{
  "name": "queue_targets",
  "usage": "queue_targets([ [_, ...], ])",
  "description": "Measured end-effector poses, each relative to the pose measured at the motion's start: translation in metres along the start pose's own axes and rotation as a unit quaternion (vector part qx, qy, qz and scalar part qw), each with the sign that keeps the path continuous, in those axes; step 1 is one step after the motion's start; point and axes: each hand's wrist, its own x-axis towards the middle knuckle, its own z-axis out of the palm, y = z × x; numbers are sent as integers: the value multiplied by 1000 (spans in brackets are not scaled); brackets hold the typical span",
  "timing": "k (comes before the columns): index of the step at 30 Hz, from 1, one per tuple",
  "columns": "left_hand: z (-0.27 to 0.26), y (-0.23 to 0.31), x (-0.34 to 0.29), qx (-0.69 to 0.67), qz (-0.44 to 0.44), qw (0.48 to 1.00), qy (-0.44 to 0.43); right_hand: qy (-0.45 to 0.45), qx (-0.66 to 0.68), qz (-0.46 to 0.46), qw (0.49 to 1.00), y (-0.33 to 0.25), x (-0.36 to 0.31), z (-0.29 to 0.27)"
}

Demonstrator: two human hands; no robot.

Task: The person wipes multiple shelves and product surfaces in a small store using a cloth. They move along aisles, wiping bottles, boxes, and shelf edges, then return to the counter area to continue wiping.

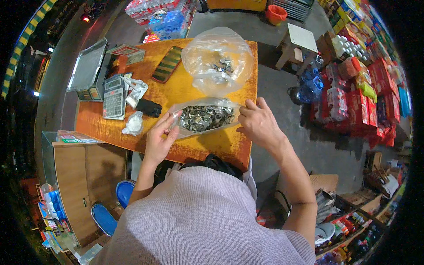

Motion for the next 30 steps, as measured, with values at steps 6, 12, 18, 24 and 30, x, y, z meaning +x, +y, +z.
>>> queue_targets([
  [6, 1, -2, -2, 0, 14, 1000, 2, 116, -36, -55, 991, 2, -3, 1],
  [12, -2, 3, -6, 39, 33, 998, 25, 237, 68, -78, 966, -8, -4, -20],
  [18, 9, 13, -5, -273, 49, 958, -75, 339, 230, -58, 910, -47, 9, -27],
  [24, 56, -12, -10, -47, 32, 978, -198, 203, 415, -168, 870, -87, 26, -17],
  [30, 69, -33, -6, -156, -192, 946, -209, 248, 341, -69, 904, -69, 22, 6],
])
